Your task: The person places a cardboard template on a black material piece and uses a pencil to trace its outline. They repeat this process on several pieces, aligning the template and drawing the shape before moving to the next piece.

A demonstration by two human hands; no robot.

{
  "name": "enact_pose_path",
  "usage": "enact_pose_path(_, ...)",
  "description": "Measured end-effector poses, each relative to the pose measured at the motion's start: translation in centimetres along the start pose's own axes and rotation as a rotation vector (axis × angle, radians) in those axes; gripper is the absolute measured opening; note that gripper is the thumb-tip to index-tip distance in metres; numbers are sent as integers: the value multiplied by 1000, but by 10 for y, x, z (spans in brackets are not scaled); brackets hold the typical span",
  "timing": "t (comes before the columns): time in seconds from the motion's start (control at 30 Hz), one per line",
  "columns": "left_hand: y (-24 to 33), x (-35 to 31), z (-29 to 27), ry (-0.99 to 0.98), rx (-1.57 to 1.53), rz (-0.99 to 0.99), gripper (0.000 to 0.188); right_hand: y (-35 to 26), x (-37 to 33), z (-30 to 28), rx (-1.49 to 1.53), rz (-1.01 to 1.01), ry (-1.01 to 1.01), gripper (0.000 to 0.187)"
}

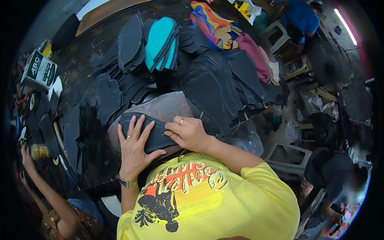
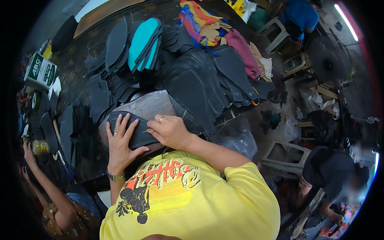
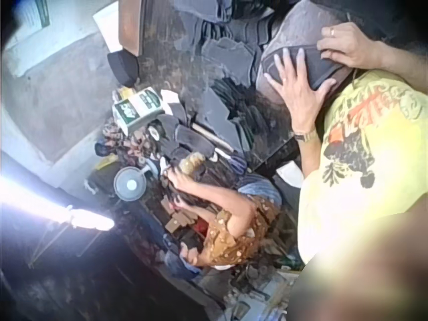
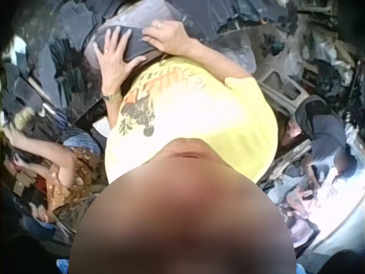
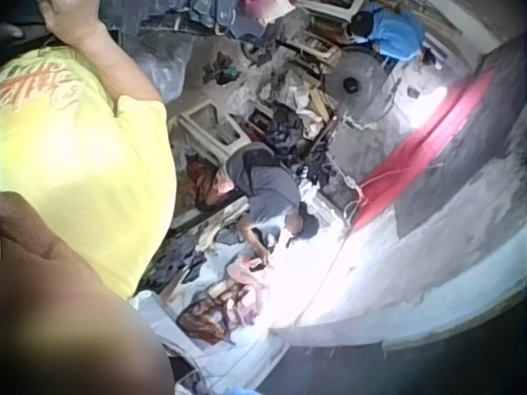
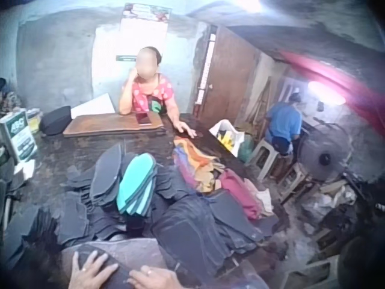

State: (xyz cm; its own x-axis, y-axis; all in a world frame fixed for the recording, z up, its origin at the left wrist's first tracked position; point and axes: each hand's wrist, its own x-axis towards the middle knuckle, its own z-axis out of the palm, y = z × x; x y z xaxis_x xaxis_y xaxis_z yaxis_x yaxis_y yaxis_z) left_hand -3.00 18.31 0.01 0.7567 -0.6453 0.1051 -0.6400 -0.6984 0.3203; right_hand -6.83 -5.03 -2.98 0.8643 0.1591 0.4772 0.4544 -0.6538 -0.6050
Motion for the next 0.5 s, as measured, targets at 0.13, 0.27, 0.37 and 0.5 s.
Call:
enact_pose_path(0.13,-3,2,7,26,42,-29,90,4,7,-18,106,47,-21,16)
enact_pose_path(0.27,-3,2,8,31,66,-54,91,26,16,-79,-23,96,100,17)
enact_pose_path(0.37,-1,3,1,9,62,-58,92,58,11,-145,-185,303,247,12)
enact_pose_path(0.5,5,9,-12,-35,35,-44,88,98,-22,-214,-356,598,361,24)
